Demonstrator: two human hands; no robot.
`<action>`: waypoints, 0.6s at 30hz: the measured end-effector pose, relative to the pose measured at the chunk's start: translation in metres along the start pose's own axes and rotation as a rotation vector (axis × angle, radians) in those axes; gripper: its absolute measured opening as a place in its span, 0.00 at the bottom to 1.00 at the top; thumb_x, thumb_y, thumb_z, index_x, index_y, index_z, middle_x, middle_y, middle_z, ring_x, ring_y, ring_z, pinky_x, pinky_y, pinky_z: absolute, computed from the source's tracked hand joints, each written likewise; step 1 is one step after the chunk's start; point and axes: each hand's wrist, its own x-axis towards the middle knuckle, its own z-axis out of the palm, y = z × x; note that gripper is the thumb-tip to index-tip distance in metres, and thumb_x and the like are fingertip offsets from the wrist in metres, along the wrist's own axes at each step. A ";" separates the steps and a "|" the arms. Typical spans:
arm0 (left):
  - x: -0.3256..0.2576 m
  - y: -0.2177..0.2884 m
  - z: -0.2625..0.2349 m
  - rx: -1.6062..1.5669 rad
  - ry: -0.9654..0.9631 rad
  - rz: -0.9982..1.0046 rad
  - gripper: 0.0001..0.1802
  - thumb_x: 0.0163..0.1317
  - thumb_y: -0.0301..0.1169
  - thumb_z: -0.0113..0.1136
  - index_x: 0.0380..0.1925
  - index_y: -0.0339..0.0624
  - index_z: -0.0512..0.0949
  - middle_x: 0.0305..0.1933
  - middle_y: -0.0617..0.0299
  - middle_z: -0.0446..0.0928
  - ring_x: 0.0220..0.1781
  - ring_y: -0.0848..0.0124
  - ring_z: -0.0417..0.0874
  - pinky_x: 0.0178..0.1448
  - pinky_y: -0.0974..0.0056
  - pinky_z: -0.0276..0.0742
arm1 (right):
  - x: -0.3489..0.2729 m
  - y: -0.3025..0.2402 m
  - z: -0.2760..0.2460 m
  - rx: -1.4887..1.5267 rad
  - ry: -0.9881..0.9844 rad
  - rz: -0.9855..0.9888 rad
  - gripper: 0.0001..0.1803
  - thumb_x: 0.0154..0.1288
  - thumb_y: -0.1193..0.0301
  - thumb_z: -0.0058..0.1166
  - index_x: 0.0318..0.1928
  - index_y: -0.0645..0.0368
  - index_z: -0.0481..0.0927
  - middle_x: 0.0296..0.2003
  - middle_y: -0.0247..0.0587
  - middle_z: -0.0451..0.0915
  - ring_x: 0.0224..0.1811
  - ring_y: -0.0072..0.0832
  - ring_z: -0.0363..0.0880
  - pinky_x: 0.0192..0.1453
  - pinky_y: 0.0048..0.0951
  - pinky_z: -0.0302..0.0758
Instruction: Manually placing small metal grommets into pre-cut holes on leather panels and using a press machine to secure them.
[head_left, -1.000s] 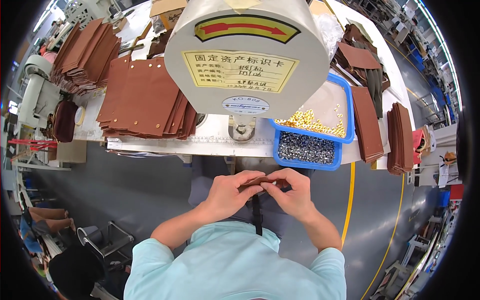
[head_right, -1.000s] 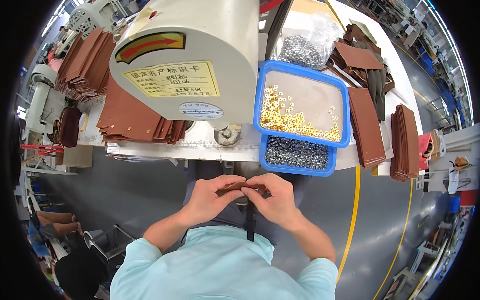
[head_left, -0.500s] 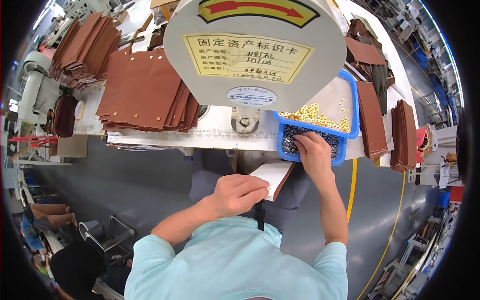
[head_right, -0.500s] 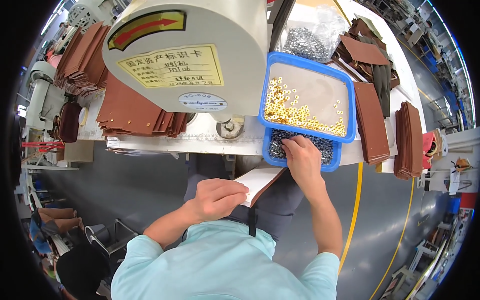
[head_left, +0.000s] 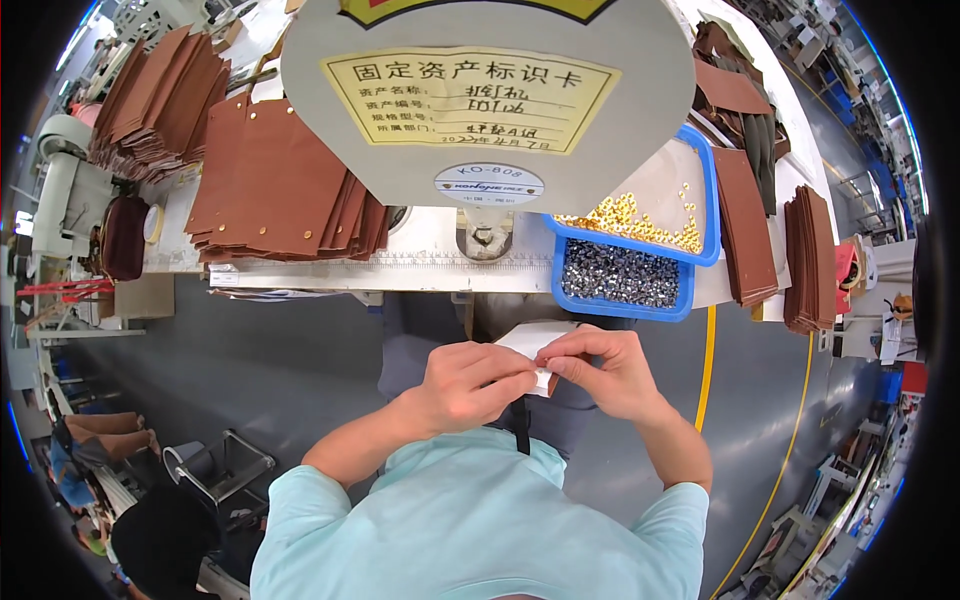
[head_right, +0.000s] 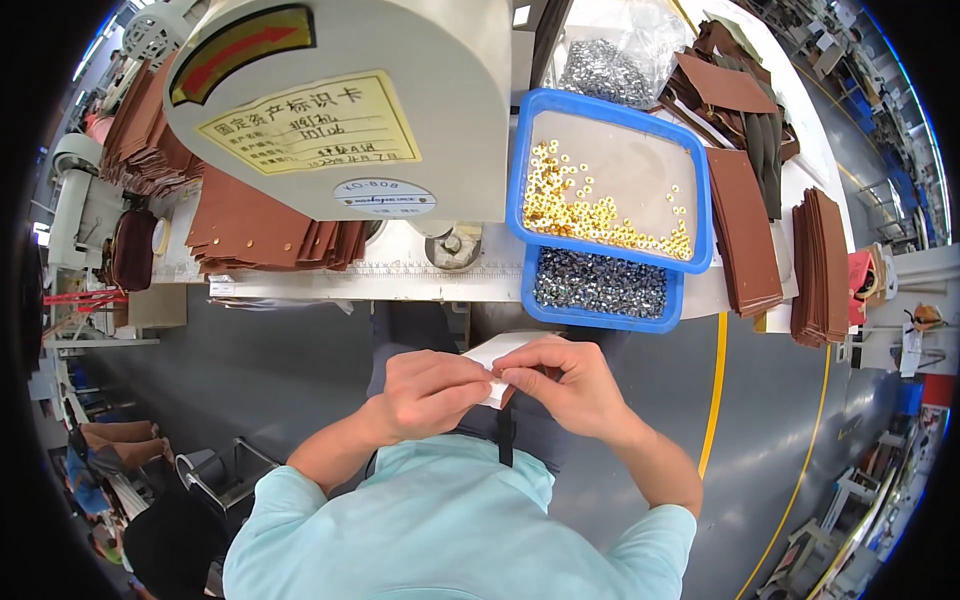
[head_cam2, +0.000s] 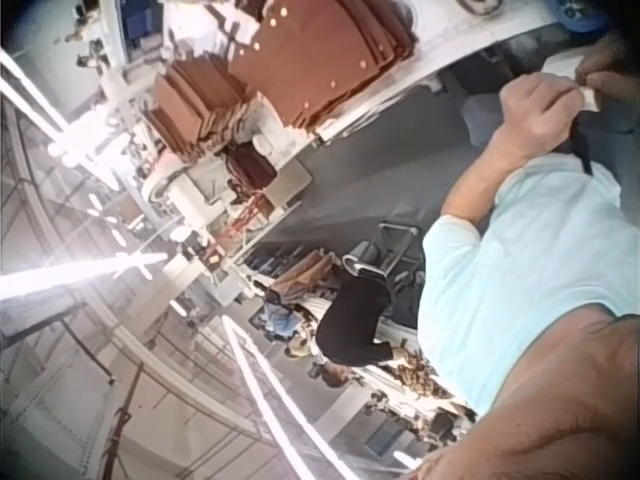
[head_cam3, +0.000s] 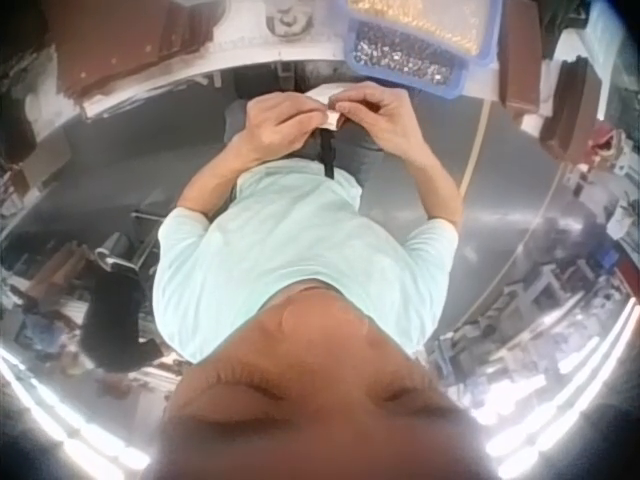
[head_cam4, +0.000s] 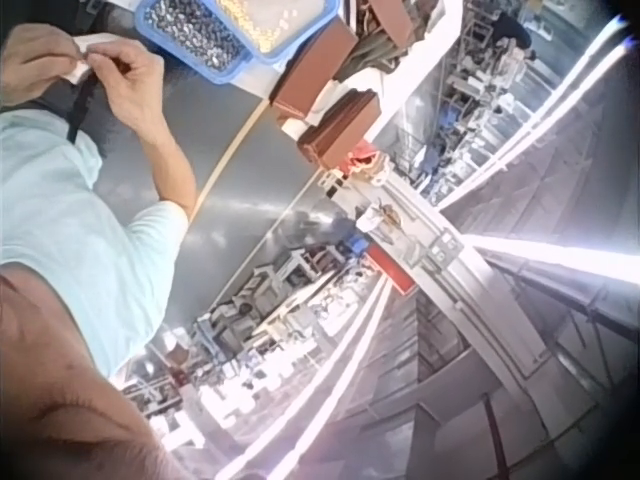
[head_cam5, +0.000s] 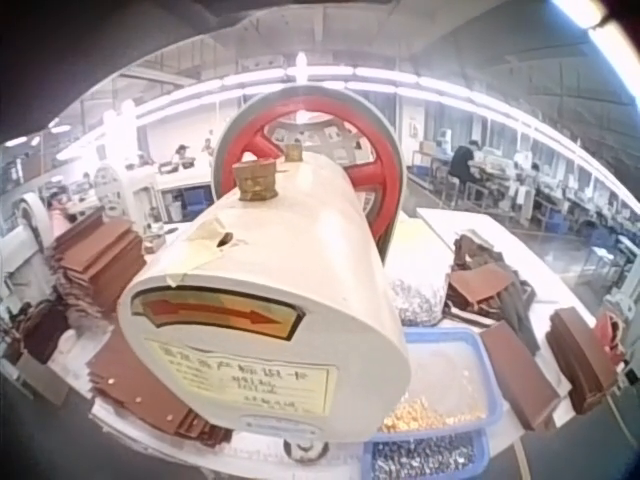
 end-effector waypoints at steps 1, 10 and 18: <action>0.001 0.000 0.000 0.000 -0.001 -0.002 0.13 0.43 0.19 0.71 0.32 0.42 0.82 0.33 0.63 0.85 0.32 0.67 0.88 0.33 0.66 0.84 | -0.001 0.002 0.001 -0.044 0.003 -0.017 0.06 0.67 0.78 0.65 0.43 0.64 0.90 0.38 0.40 0.89 0.38 0.22 0.84 0.42 0.23 0.79; 0.000 0.002 -0.001 0.033 -0.029 -0.011 0.12 0.44 0.20 0.69 0.32 0.42 0.82 0.32 0.64 0.84 0.29 0.68 0.86 0.32 0.67 0.83 | 0.003 0.014 0.002 -0.202 -0.008 -0.162 0.07 0.67 0.79 0.63 0.43 0.63 0.90 0.39 0.40 0.89 0.37 0.21 0.82 0.39 0.23 0.78; 0.001 0.003 -0.003 0.067 -0.043 -0.030 0.11 0.44 0.21 0.70 0.30 0.42 0.83 0.32 0.65 0.84 0.28 0.68 0.86 0.31 0.67 0.81 | 0.003 0.008 0.007 -0.102 -0.016 -0.023 0.07 0.68 0.79 0.64 0.45 0.66 0.89 0.41 0.45 0.86 0.36 0.22 0.83 0.40 0.24 0.81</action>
